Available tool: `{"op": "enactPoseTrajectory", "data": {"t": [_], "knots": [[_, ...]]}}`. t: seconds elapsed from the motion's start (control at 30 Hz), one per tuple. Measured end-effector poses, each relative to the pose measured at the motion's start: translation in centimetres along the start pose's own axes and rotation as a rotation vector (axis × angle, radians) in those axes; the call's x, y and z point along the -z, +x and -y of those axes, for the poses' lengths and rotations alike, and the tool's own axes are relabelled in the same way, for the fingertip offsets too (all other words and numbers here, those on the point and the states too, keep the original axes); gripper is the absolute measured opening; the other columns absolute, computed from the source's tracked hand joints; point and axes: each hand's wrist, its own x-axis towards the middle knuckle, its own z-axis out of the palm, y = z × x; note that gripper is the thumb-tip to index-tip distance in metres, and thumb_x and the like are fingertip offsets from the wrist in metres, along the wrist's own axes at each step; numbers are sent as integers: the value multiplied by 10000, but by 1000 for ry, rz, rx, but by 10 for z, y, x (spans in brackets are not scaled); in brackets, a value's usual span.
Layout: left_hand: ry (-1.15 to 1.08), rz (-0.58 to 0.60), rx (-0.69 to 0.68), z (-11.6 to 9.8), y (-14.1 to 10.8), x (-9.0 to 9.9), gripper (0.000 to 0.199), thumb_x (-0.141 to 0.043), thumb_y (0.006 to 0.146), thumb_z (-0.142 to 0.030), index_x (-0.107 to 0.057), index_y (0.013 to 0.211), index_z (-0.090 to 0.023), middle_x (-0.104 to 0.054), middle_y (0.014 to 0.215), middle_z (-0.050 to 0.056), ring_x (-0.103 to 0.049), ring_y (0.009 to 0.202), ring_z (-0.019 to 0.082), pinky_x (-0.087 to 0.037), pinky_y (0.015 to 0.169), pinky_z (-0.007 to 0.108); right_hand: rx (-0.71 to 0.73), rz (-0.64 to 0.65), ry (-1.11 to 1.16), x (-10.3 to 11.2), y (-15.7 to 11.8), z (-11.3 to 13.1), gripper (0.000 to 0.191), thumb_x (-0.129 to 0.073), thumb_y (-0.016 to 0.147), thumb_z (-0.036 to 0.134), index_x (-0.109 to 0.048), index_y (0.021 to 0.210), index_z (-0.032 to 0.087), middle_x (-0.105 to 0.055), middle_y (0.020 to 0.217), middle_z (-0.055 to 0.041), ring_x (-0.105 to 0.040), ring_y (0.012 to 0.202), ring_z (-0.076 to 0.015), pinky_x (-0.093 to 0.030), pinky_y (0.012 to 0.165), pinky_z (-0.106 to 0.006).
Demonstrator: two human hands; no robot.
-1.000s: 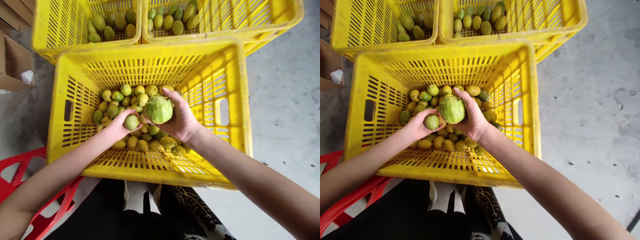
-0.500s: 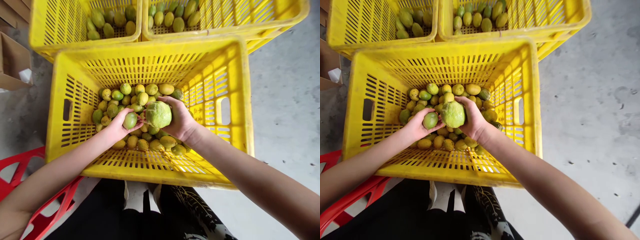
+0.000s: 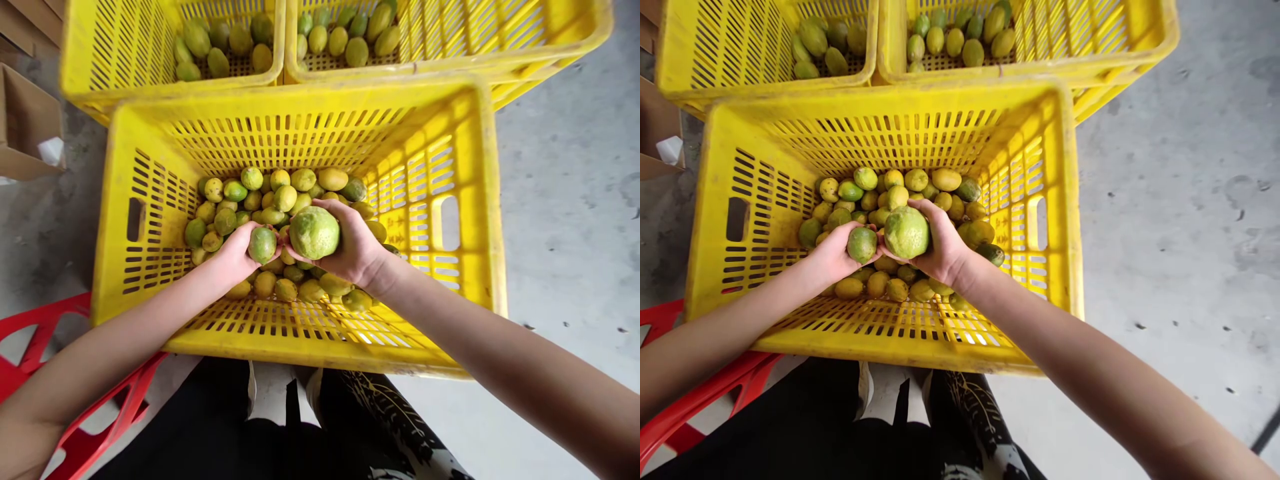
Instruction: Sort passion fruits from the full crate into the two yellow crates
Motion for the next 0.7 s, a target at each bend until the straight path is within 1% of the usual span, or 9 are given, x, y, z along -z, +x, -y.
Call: {"op": "enactPoseTrajectory", "data": {"t": [0.07,0.17,0.23,0.33,0.5,0.63,0.7], "knots": [[12,-8,-7,0,0,0,37,-584,912,-156,-578,883,-178,-627,713,22,-641,595,153,-613,606,285,9,20,19,2,1,0,224,-609,892,398,-563,984,200,-639,747,-52,-683,731,-235,-643,692,-415],[59,-4,-23,0,-1,-1,108,-564,938,-173,-578,831,-168,-632,705,31,-649,586,159,-618,596,302,22,43,3,3,3,-1,251,-647,879,422,-571,977,204,-647,763,-49,-694,750,-236,-645,702,-416],[98,23,-40,0,-2,-2,119,-600,925,-174,-579,808,-165,-642,709,32,-655,590,157,-612,579,287,24,43,-15,4,3,-1,257,-659,876,426,-579,974,202,-654,770,-48,-697,755,-234,-646,707,-415],[142,68,-54,1,-2,-2,93,-658,874,-128,-597,813,-163,-654,712,20,-656,588,142,-594,556,250,13,46,-17,4,2,-2,252,-664,881,419,-589,977,199,-665,778,-49,-699,764,-231,-648,710,-413],[159,81,-34,3,0,2,106,-680,820,-75,-608,813,-152,-634,671,3,-615,533,113,-550,512,203,25,71,-10,2,2,-1,265,-705,869,391,-593,1021,206,-695,829,-48,-710,794,-229,-658,704,-408],[145,97,-15,2,1,3,106,-623,866,-89,-595,782,-148,-622,647,9,-604,518,118,-567,526,229,28,73,-49,0,0,0,302,-726,862,392,-592,1059,207,-709,840,-46,-719,766,-222,-665,692,-401],[152,76,-9,2,0,2,139,-587,897,-103,-588,766,-150,-618,635,14,-599,504,128,-578,524,253,21,84,-71,-1,-2,1,310,-732,865,407,-595,1054,204,-711,831,-46,-722,744,-219,-666,683,-398]]}}
